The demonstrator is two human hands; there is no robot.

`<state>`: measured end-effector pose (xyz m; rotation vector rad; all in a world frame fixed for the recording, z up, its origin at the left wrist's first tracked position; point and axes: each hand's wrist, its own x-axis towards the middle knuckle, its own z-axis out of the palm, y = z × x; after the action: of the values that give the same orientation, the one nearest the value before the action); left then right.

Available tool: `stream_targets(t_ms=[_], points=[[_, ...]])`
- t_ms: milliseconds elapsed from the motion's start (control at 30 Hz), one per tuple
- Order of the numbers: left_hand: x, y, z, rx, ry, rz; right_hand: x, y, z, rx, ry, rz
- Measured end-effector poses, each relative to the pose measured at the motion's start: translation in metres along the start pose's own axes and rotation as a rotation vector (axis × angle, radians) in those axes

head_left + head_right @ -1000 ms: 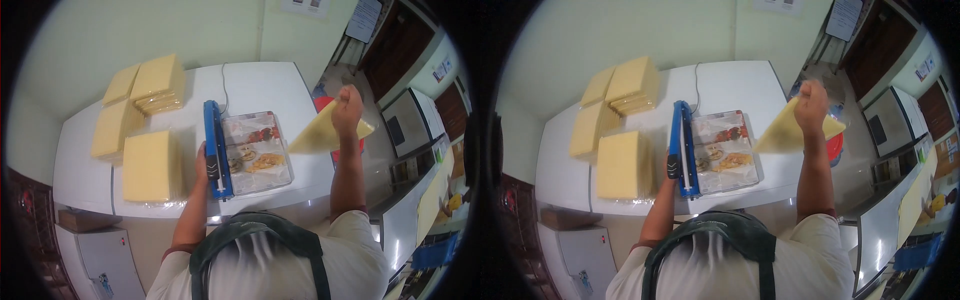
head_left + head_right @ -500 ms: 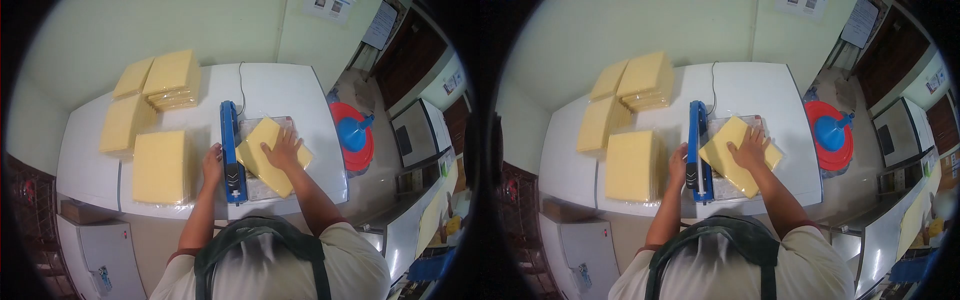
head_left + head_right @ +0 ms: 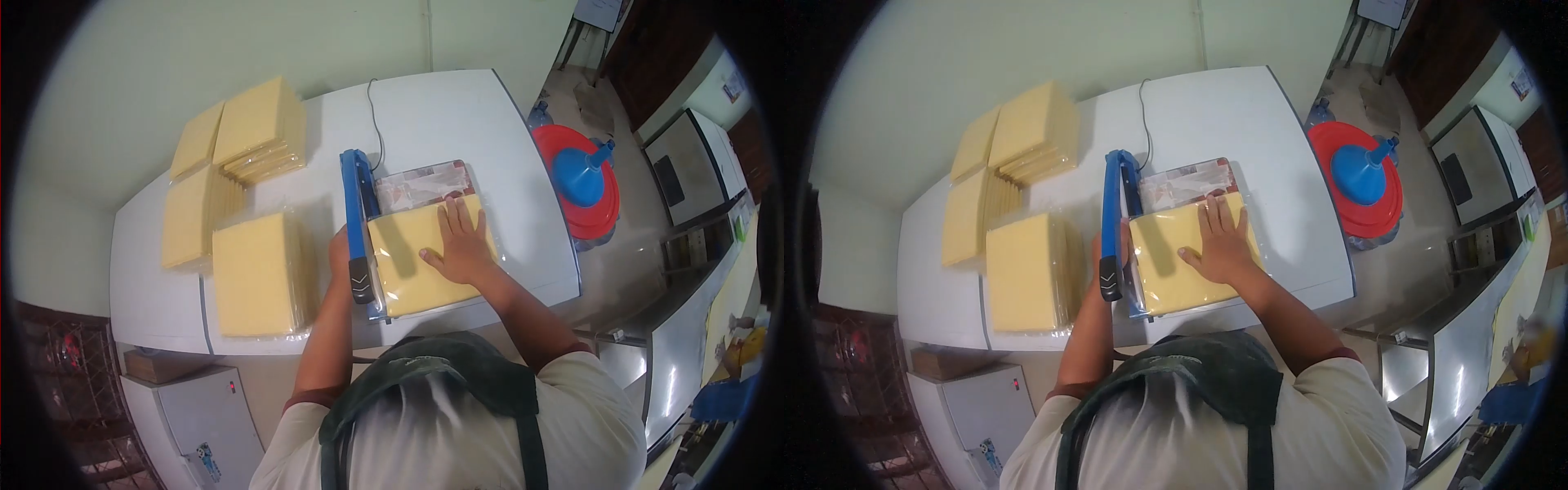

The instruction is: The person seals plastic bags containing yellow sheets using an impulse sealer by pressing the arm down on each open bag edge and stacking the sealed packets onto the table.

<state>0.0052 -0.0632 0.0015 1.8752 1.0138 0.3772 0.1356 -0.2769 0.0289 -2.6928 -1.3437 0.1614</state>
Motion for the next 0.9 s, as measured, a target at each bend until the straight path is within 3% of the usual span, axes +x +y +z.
stream_targets(t_ms=[133, 200, 300, 533, 633, 700, 767, 833, 867, 900], points=[[0.027, -0.024, 0.011, 0.078, 0.066, 0.043, 0.008, 0.008, 0.004, 0.009, 0.045, 0.006], [0.035, -0.024, 0.012, 0.129, 0.170, 0.193, 0.017, 0.006, 0.001, 0.007, 0.011, 0.016], [0.041, -0.019, 0.008, 0.129, 0.096, 0.126, 0.025, 0.006, 0.002, 0.018, 0.003, 0.029], [0.033, -0.011, 0.009, 0.102, 0.163, 0.167, 0.026, 0.007, 0.005, -0.013, 0.030, 0.016], [0.050, -0.023, -0.010, 0.253, 0.069, 0.141, 0.025, 0.007, -0.004, 0.000, 0.011, 0.024], [0.062, -0.025, -0.033, 0.097, 0.338, 0.145, 0.021, 0.010, -0.013, 0.020, -0.009, 0.039], [0.017, 0.035, -0.080, -0.514, 0.374, 0.210, 0.012, 0.015, -0.015, 0.062, 0.150, 0.137], [-0.055, 0.124, -0.100, -0.617, 0.455, 0.516, 0.004, 0.016, -0.002, 0.024, 0.089, 0.168], [-0.081, 0.129, -0.091, -0.620, 0.460, 0.514, 0.002, 0.017, 0.002, -0.015, 0.044, 0.206], [-0.111, 0.127, -0.080, -0.415, 0.122, 0.635, -0.001, 0.016, 0.001, -0.020, 0.043, 0.201]])
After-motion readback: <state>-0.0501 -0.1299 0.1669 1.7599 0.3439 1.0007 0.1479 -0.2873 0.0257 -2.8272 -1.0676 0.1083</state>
